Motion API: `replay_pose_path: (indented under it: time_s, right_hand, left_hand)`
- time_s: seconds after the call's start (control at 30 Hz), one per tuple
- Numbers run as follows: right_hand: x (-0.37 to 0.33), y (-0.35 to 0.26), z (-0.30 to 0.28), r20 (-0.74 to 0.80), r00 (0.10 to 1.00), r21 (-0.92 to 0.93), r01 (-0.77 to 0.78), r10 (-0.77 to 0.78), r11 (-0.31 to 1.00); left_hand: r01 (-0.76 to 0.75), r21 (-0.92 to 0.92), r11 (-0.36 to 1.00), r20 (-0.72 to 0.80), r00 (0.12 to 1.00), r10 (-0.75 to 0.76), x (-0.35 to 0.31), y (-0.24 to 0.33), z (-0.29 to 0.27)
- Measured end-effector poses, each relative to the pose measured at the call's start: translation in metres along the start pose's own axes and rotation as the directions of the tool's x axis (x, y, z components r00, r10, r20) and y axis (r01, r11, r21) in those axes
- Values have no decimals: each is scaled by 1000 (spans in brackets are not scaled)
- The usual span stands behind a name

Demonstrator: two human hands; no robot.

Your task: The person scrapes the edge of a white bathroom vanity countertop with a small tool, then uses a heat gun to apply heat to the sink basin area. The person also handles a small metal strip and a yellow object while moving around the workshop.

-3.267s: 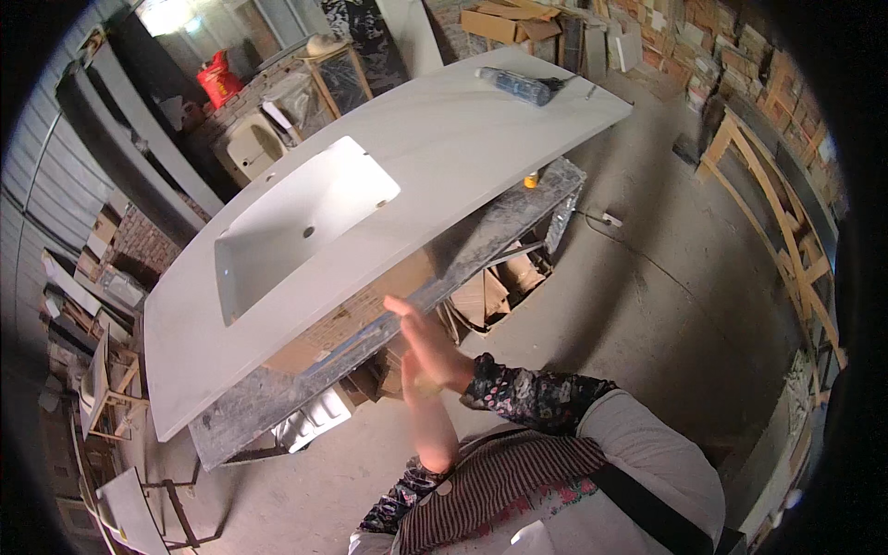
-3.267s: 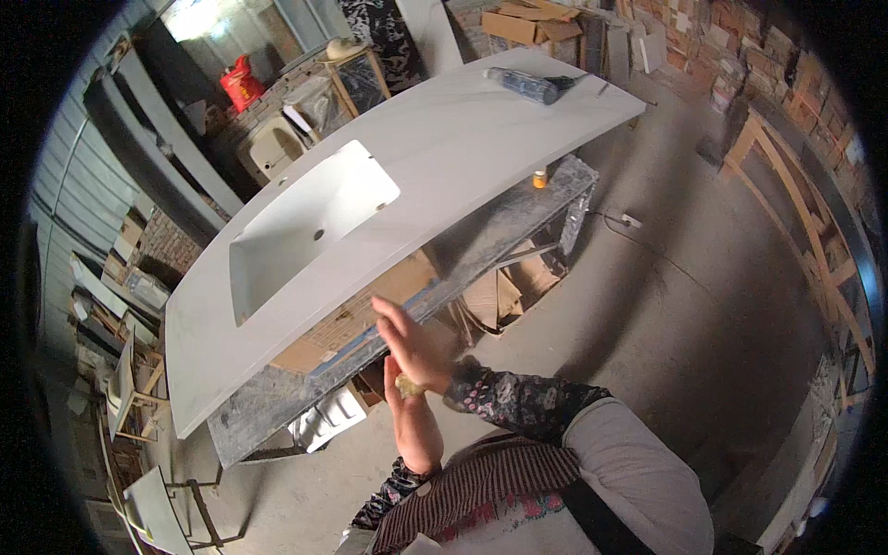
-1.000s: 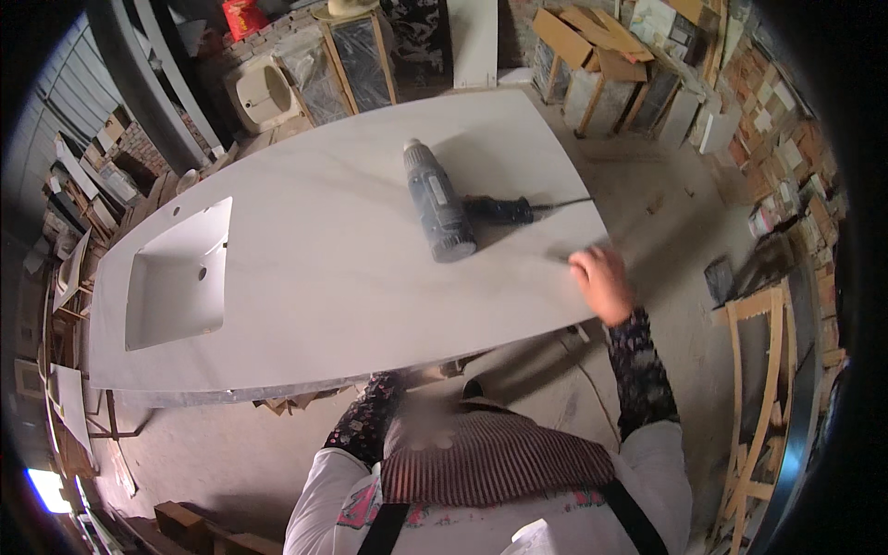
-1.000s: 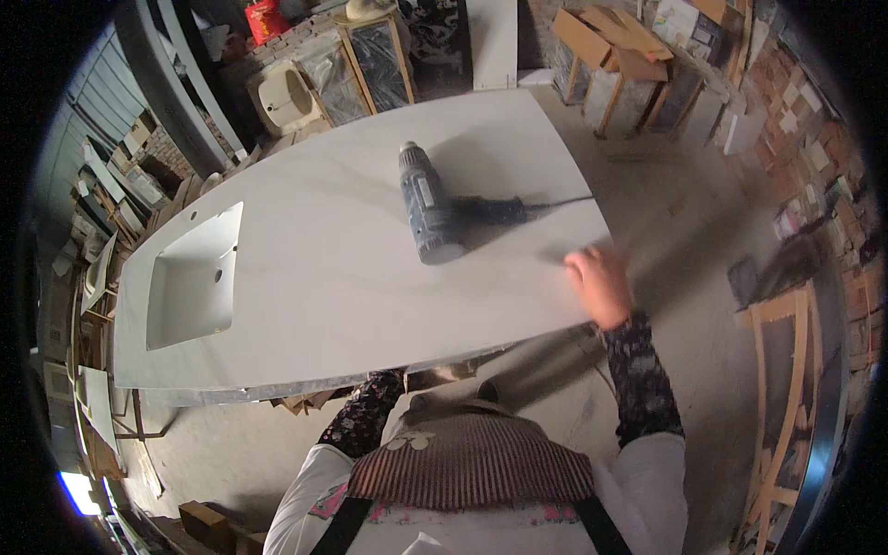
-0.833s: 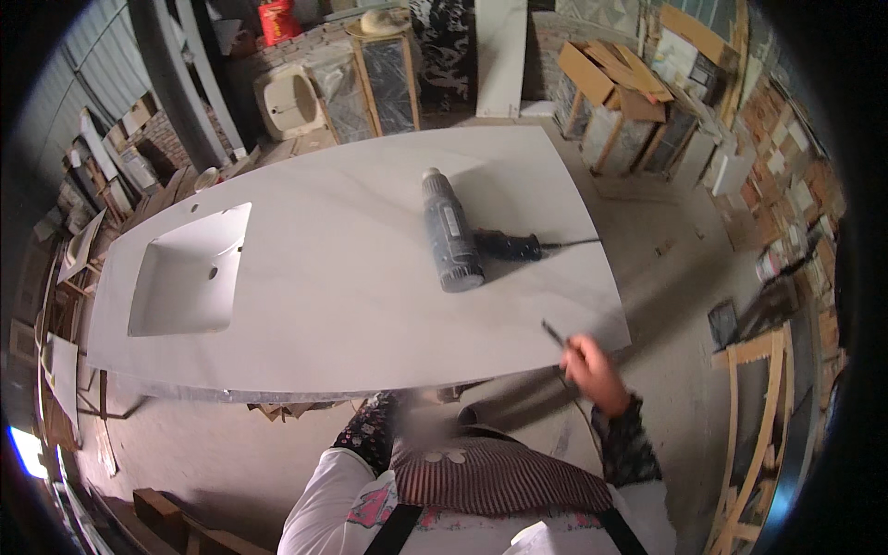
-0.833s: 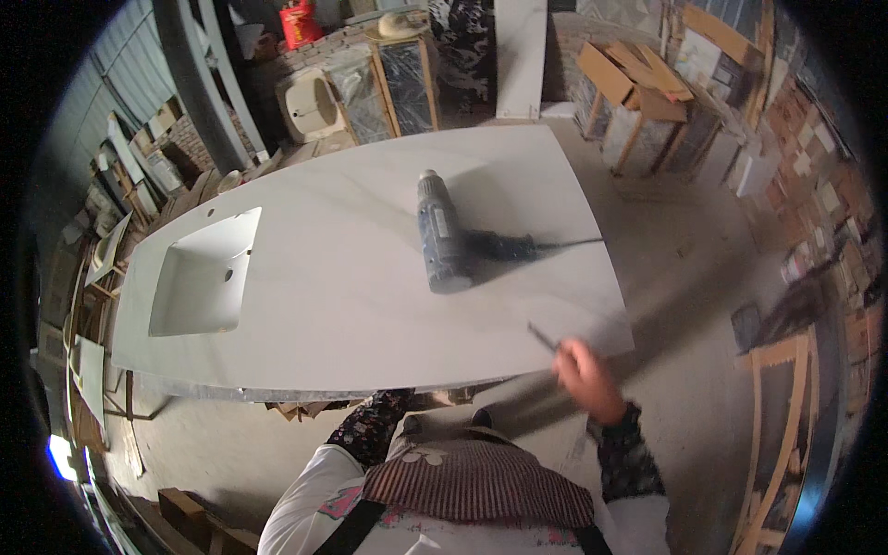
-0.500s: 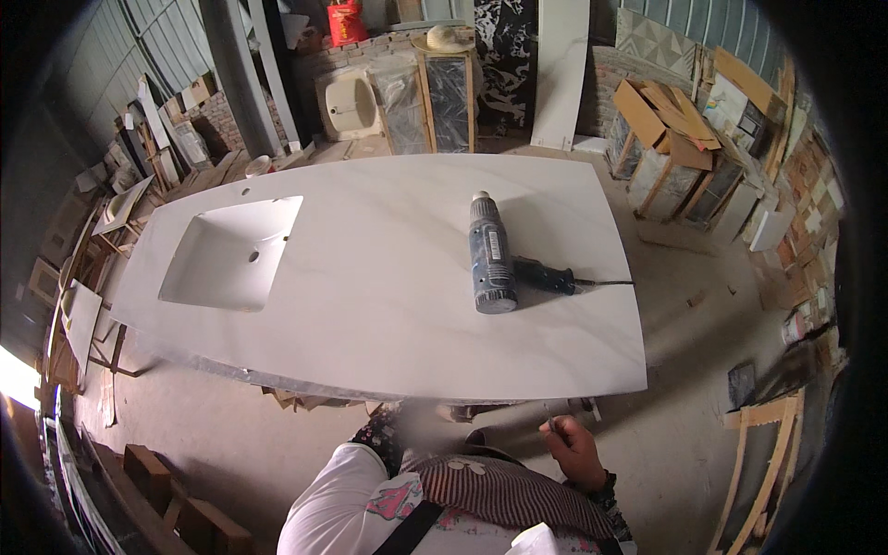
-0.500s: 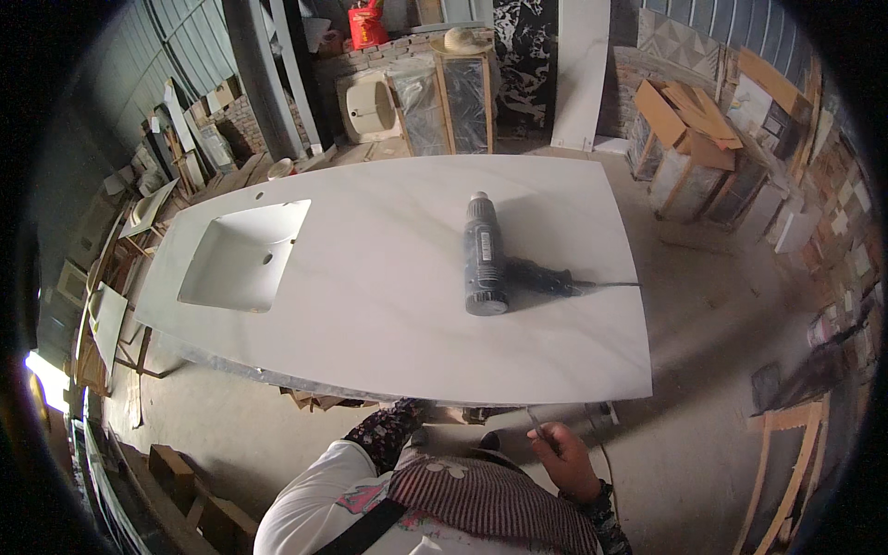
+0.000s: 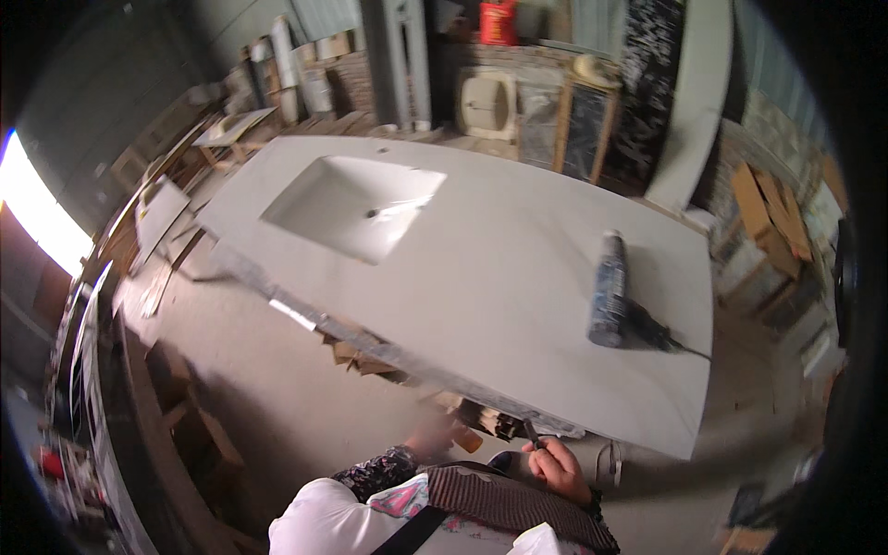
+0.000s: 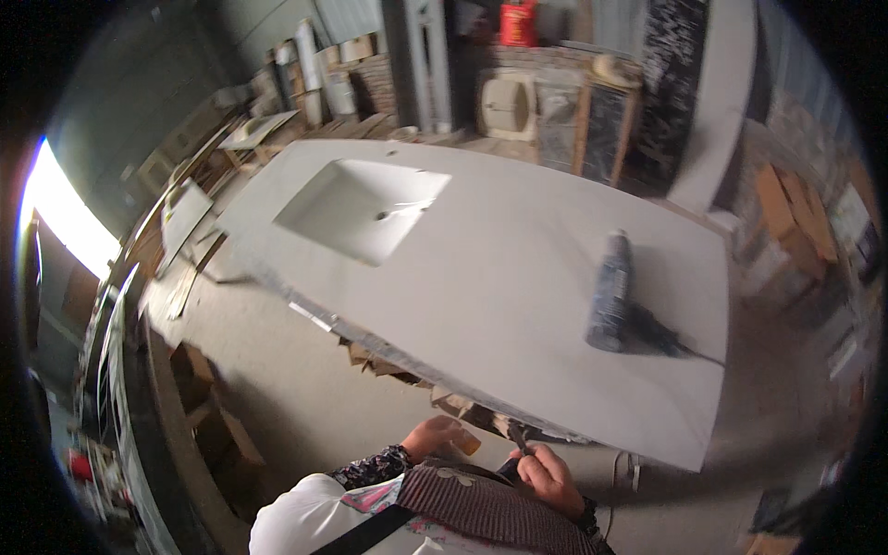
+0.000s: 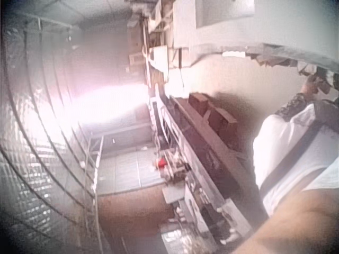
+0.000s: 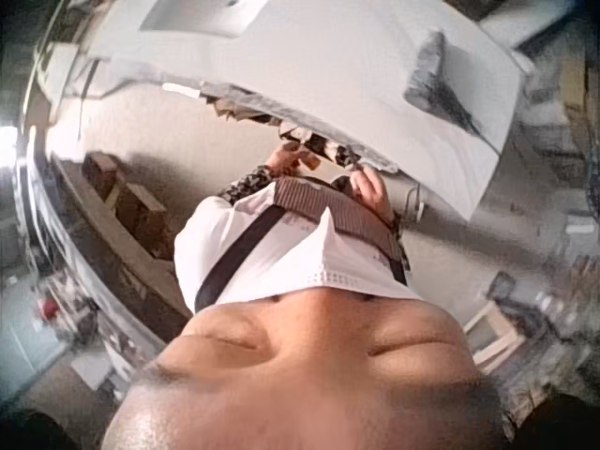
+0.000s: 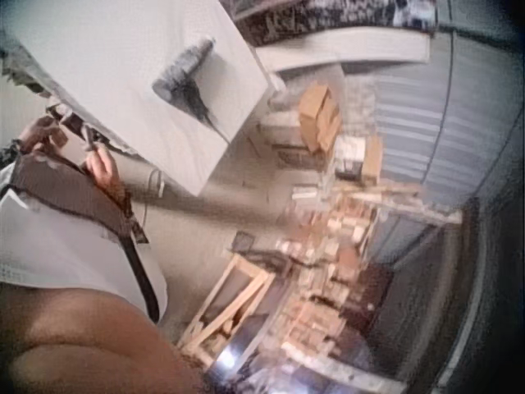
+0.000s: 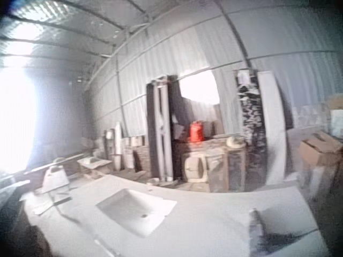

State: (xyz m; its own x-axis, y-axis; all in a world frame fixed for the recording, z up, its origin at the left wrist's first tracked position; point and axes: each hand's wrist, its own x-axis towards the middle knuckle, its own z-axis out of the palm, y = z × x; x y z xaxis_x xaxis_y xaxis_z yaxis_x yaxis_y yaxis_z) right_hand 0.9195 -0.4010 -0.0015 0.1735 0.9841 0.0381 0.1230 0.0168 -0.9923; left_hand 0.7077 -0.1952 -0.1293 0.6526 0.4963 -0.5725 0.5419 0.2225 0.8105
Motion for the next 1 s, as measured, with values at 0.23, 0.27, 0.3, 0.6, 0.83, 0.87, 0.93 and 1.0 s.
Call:
replay_pose_path:
  time_s: [0.23,0.27,0.3,0.6,0.83,0.87,0.93,1.0]
  right_hand:
    - [59,-4,79,132,907,350,-419,399,838]
    - [69,-5,98,160,882,348,-471,443,811]
    - [82,-6,118,189,847,318,-532,497,785]
    - [208,-17,341,433,809,161,-504,398,849]
    - [301,-14,478,708,621,85,-548,337,832]
    - [317,-9,495,733,597,116,-581,326,806]
    - [354,-3,527,787,544,189,-663,292,724]
    - [399,-6,554,883,435,300,-813,177,500]
  left_hand:
    - [-46,-141,989,-120,992,29,-43,-22,-54]
    - [-106,-160,981,-143,986,83,-52,-34,-70]
    - [-141,-159,977,-168,979,114,-61,-47,-88]
    - [-319,-383,867,-587,808,38,-177,-166,-267]
    - [-459,-460,760,-815,557,-156,-255,-217,-344]
    - [-463,-505,729,-800,569,-192,-256,-223,-349]
    - [-486,-561,670,-779,585,-227,-254,-233,-365]
    - [-522,-581,625,-772,596,-220,-250,-242,-388]
